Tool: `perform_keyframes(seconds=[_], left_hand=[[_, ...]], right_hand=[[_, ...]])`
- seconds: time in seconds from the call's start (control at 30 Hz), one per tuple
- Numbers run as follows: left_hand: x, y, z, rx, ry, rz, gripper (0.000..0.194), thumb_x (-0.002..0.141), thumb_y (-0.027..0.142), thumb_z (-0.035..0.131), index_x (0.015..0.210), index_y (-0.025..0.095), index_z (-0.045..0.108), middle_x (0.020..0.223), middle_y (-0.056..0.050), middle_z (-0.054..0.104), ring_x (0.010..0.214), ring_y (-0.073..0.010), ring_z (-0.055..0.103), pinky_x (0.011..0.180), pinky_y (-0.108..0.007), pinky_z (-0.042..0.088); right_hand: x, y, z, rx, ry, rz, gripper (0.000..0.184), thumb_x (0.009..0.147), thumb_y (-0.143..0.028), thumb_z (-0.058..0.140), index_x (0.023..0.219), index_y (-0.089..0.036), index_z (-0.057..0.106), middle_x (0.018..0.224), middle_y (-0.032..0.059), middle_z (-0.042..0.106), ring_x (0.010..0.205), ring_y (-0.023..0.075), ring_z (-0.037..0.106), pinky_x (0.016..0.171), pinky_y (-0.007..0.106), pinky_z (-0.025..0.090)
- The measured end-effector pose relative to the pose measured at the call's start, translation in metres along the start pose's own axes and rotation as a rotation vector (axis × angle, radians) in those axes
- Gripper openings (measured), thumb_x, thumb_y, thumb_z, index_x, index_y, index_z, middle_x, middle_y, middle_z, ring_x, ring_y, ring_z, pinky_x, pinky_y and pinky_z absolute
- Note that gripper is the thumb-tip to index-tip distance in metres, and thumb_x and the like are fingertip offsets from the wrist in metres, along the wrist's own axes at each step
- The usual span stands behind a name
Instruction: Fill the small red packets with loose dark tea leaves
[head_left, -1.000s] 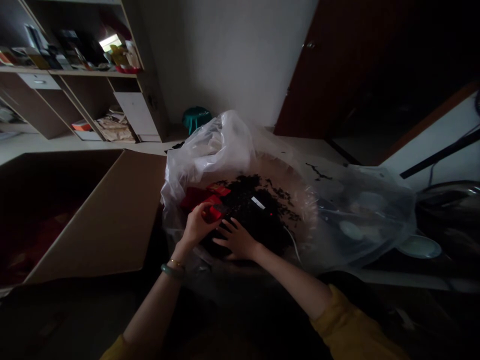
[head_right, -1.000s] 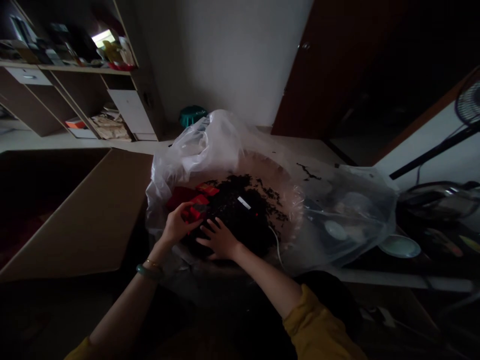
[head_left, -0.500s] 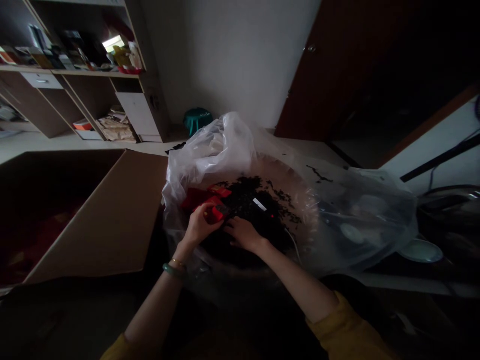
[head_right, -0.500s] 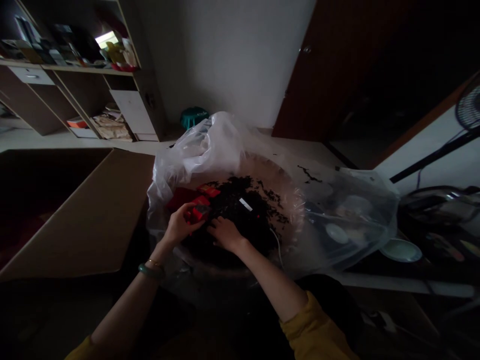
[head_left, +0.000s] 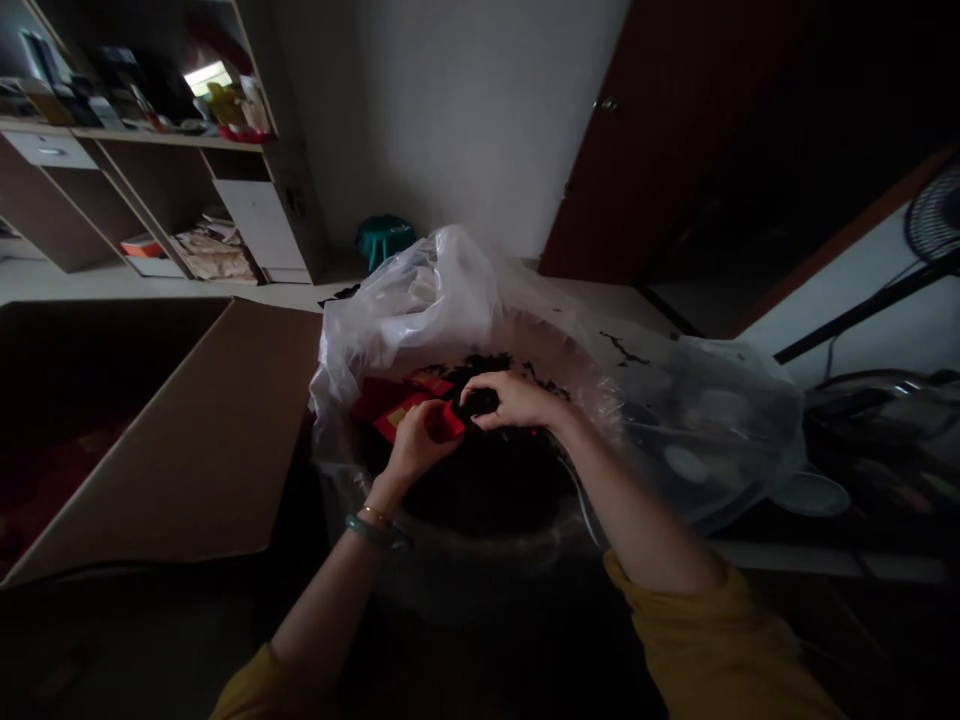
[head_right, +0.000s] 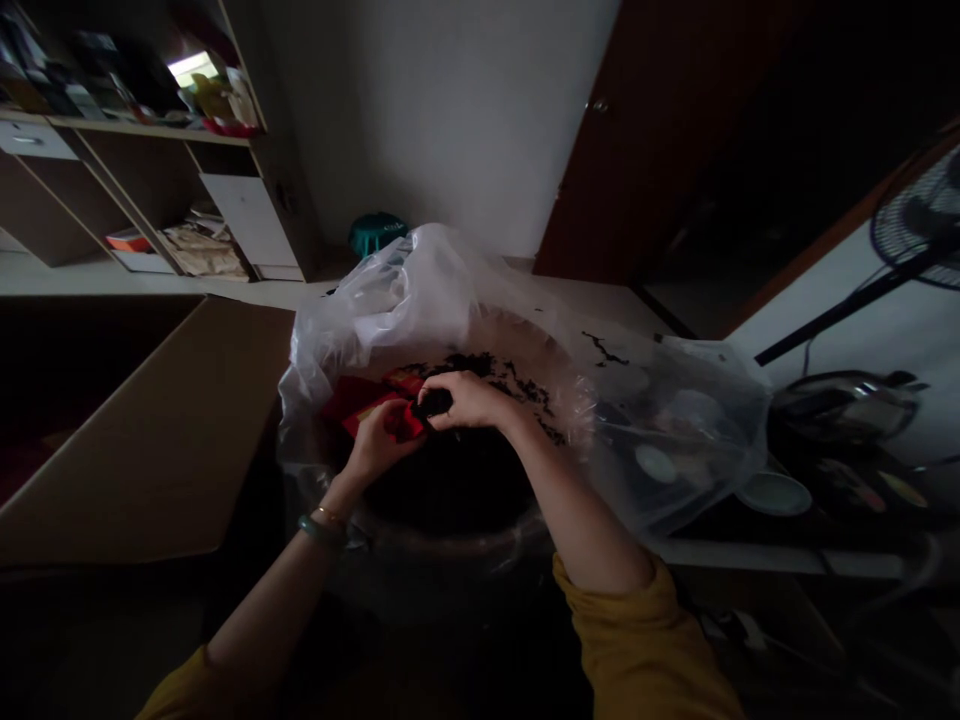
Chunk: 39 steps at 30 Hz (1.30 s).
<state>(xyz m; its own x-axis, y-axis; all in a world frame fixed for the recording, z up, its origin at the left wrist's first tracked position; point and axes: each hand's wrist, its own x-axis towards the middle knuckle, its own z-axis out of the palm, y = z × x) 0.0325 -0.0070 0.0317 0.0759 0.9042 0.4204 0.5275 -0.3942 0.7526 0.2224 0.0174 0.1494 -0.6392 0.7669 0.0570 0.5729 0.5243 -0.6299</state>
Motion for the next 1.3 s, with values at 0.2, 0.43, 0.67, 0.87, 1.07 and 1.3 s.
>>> perform_keyframes(seconds=[0.2, 0.43, 0.67, 0.87, 1.07, 1.3], left_hand=[[0.003, 0.002, 0.010, -0.062, 0.002, -0.030, 0.054, 0.059, 0.029, 0.079, 0.107, 0.019, 0.056, 0.095, -0.006, 0.067, 0.084, -0.0203, 0.064, 0.073, -0.032, 0.052], [0.000, -0.001, 0.012, -0.076, 0.013, -0.027, 0.051, 0.059, 0.027, 0.078, 0.104, 0.019, 0.057, 0.096, -0.007, 0.067, 0.086, -0.0207, 0.063, 0.076, -0.034, 0.051], [-0.004, -0.001, 0.017, -0.057, 0.000, -0.012, 0.049, 0.059, 0.025, 0.078, 0.102, 0.020, 0.056, 0.092, -0.004, 0.065, 0.084, -0.0194, 0.061, 0.073, -0.032, 0.051], [-0.011, -0.009, 0.025, -0.005, 0.005, -0.034, 0.057, 0.055, 0.021, 0.079, 0.106, 0.020, 0.055, 0.095, -0.004, 0.065, 0.086, -0.0213, 0.061, 0.078, -0.036, 0.050], [-0.013, -0.013, 0.023, -0.002, -0.002, -0.016, 0.060, 0.054, 0.028, 0.081, 0.107, 0.019, 0.054, 0.096, -0.005, 0.064, 0.088, -0.0221, 0.060, 0.080, -0.037, 0.049], [-0.014, -0.021, 0.024, -0.008, -0.021, 0.016, 0.053, 0.057, 0.032, 0.080, 0.103, 0.018, 0.055, 0.091, -0.004, 0.062, 0.083, -0.0198, 0.059, 0.076, -0.035, 0.049]], right_hand=[[0.008, -0.010, -0.002, -0.160, -0.043, -0.001, 0.036, 0.063, -0.013, 0.071, 0.098, -0.018, 0.066, 0.098, 0.0044, 0.063, 0.092, 0.0180, 0.059, 0.084, 0.029, 0.043], [0.006, -0.004, 0.004, -0.237, 0.127, 0.114, 0.038, 0.061, -0.012, 0.073, 0.097, -0.018, 0.064, 0.099, 0.0043, 0.061, 0.089, 0.0171, 0.058, 0.079, 0.027, 0.044], [0.008, -0.003, 0.016, -0.396, 0.013, 0.185, 0.025, 0.067, -0.021, 0.075, 0.092, -0.020, 0.072, 0.091, 0.0049, 0.067, 0.086, 0.0193, 0.061, 0.075, 0.026, 0.043], [0.011, -0.004, 0.041, -0.411, 0.009, 0.144, 0.031, 0.066, -0.025, 0.078, 0.095, -0.018, 0.071, 0.092, 0.0070, 0.067, 0.090, 0.0205, 0.058, 0.079, 0.028, 0.042], [0.009, 0.002, 0.049, -0.271, 0.073, 0.171, 0.047, 0.059, -0.026, 0.083, 0.101, -0.017, 0.064, 0.088, 0.0052, 0.062, 0.086, 0.0189, 0.054, 0.075, 0.027, 0.043], [0.005, 0.004, 0.048, -0.292, -0.047, 0.122, 0.015, 0.078, -0.021, 0.065, 0.093, -0.021, 0.071, 0.082, 0.0039, 0.062, 0.084, 0.0165, 0.057, 0.073, 0.024, 0.041]])
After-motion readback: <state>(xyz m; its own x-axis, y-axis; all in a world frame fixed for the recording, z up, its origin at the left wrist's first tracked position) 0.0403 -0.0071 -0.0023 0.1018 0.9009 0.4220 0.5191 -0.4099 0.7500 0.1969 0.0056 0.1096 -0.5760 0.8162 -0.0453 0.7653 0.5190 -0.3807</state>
